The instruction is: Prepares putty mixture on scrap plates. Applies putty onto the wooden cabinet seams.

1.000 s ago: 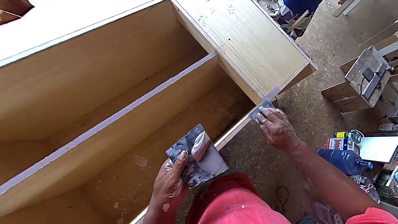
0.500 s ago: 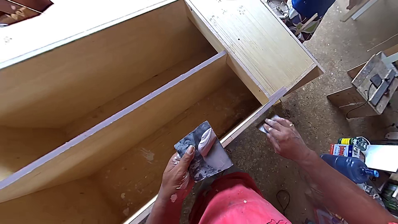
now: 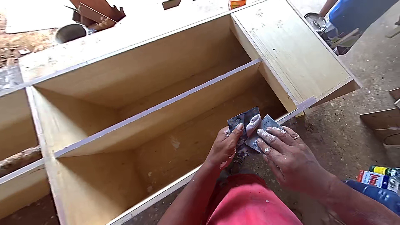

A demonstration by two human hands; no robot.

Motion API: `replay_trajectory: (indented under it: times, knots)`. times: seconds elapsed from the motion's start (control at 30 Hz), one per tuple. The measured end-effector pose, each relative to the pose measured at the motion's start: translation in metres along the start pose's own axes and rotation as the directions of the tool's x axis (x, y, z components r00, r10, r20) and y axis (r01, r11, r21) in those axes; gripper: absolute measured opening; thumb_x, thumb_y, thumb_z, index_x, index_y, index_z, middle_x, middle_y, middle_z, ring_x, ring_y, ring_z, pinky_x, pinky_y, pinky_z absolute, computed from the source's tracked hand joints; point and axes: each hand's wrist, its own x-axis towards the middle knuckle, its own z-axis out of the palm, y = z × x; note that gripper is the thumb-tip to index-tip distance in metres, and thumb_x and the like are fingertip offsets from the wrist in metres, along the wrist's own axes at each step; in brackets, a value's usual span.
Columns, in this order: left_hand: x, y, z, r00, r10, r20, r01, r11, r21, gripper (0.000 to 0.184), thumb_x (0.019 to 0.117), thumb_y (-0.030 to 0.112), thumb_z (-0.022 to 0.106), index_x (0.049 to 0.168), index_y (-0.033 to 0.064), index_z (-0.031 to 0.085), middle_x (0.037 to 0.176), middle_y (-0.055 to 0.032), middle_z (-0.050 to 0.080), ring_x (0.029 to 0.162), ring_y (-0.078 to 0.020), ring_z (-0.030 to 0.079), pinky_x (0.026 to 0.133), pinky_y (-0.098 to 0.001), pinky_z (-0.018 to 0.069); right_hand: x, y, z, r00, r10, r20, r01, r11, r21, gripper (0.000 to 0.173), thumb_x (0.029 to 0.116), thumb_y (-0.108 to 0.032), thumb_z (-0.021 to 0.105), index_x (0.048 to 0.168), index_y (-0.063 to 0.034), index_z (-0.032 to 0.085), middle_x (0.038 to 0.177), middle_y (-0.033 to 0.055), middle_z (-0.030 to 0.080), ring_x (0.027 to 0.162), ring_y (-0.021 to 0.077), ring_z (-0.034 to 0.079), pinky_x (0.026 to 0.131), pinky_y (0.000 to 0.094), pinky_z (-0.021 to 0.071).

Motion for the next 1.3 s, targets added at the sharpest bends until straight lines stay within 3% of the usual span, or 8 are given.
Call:
replay_trajectory:
  times: [0.17, 0.27, 0.37, 0.53, 0.73, 1.03, 1.13, 1.3]
  knots:
    - [-0.004, 0.013, -0.030, 0.975, 0.026, -0.221, -0.025, 1.000, 0.008, 0.023, 0.1071, 0.026, 0.051, 0.113, 0.0092, 0.066, 0.083, -0.0028, 0.069, 0.069, -0.0102, 0.066, 0.065, -0.0287, 0.0587, -0.046, 0.035, 0.011, 0.993, 0.111, 0.025, -0.114, 0.987, 0.117, 0.040, 0.1034, -0.030, 0.043, 0.126, -0.0156, 0.072, 0.138, 0.0036, 0.067, 0.134, 0.0265, 0.057, 0.112, 0.0525, 0.0446]
    - [-0.005, 0.022, -0.048, 0.952, 0.104, -0.289, -0.101, 0.995, 0.025, 0.024, 0.1089, 0.024, 0.046, 0.113, 0.0122, 0.066, 0.085, -0.0002, 0.071, 0.073, -0.0082, 0.068, 0.067, -0.0267, 0.0600, -0.060, 0.064, 0.020, 0.971, 0.236, -0.048, -0.234, 0.971, 0.043, 0.042, 0.1038, -0.031, 0.044, 0.132, -0.0132, 0.070, 0.143, 0.0062, 0.063, 0.138, 0.0277, 0.054, 0.115, 0.0518, 0.0418]
    - [-0.008, 0.011, -0.049, 0.955, 0.078, -0.286, -0.077, 0.997, 0.013, 0.025, 0.1093, 0.018, 0.040, 0.111, 0.0112, 0.064, 0.085, 0.0001, 0.072, 0.074, -0.0074, 0.070, 0.069, -0.0252, 0.0612, -0.052, 0.080, 0.041, 0.957, 0.287, -0.040, -0.289, 0.955, -0.058, 0.045, 0.1028, -0.032, 0.048, 0.139, -0.0099, 0.064, 0.145, 0.0076, 0.061, 0.139, 0.0277, 0.053, 0.116, 0.0524, 0.0400]
    - [-0.013, -0.012, -0.043, 0.973, -0.009, -0.229, -0.008, 0.997, -0.072, 0.027, 0.1086, 0.015, 0.039, 0.109, 0.0066, 0.065, 0.086, -0.0040, 0.073, 0.077, -0.0101, 0.071, 0.072, -0.0271, 0.0619, -0.045, 0.090, 0.070, 0.948, 0.318, -0.011, -0.318, 0.944, -0.094, 0.043, 0.1028, -0.032, 0.048, 0.137, -0.0120, 0.066, 0.150, 0.0070, 0.057, 0.144, 0.0271, 0.048, 0.119, 0.0542, 0.0361]
    - [-0.017, -0.009, -0.045, 0.975, 0.001, -0.221, -0.022, 0.996, -0.092, 0.025, 0.1078, 0.015, 0.041, 0.109, 0.0077, 0.065, 0.086, -0.0039, 0.073, 0.076, -0.0096, 0.072, 0.071, -0.0264, 0.0621, -0.059, 0.087, 0.052, 0.940, 0.341, -0.008, -0.340, 0.937, -0.078, 0.041, 0.1019, -0.030, 0.046, 0.128, -0.0122, 0.072, 0.139, 0.0059, 0.066, 0.134, 0.0298, 0.057, 0.112, 0.0544, 0.0432]
    - [-0.022, -0.010, -0.045, 0.974, -0.006, -0.228, -0.020, 0.994, -0.111, 0.025, 0.1081, 0.014, 0.040, 0.111, 0.0076, 0.065, 0.090, -0.0047, 0.074, 0.081, -0.0102, 0.072, 0.075, -0.0272, 0.0624, -0.052, 0.112, 0.061, 0.938, 0.346, -0.001, -0.346, 0.936, -0.067, 0.043, 0.1021, -0.029, 0.047, 0.134, -0.0106, 0.069, 0.150, 0.0081, 0.057, 0.143, 0.0295, 0.048, 0.118, 0.0525, 0.0363]
    - [-0.027, -0.009, -0.048, 0.976, 0.016, -0.218, -0.044, 0.991, -0.126, 0.024, 0.1078, 0.015, 0.042, 0.111, 0.0082, 0.066, 0.091, -0.0050, 0.074, 0.082, -0.0106, 0.073, 0.076, -0.0274, 0.0624, -0.069, 0.105, 0.052, 0.928, 0.371, 0.032, -0.368, 0.926, -0.080, 0.041, 0.1018, -0.029, 0.045, 0.128, -0.0117, 0.072, 0.142, 0.0074, 0.064, 0.138, 0.0305, 0.053, 0.115, 0.0542, 0.0400]
    - [-0.031, -0.008, -0.052, 0.975, 0.022, -0.219, -0.049, 0.992, -0.119, 0.024, 0.1077, 0.016, 0.043, 0.112, 0.0093, 0.066, 0.091, -0.0039, 0.074, 0.081, -0.0097, 0.072, 0.075, -0.0265, 0.0622, -0.053, 0.061, 0.061, 0.945, 0.320, -0.068, -0.322, 0.947, -0.011, 0.040, 0.1023, -0.030, 0.050, 0.131, -0.0117, 0.070, 0.145, 0.0080, 0.061, 0.140, 0.0297, 0.051, 0.118, 0.0555, 0.0372]
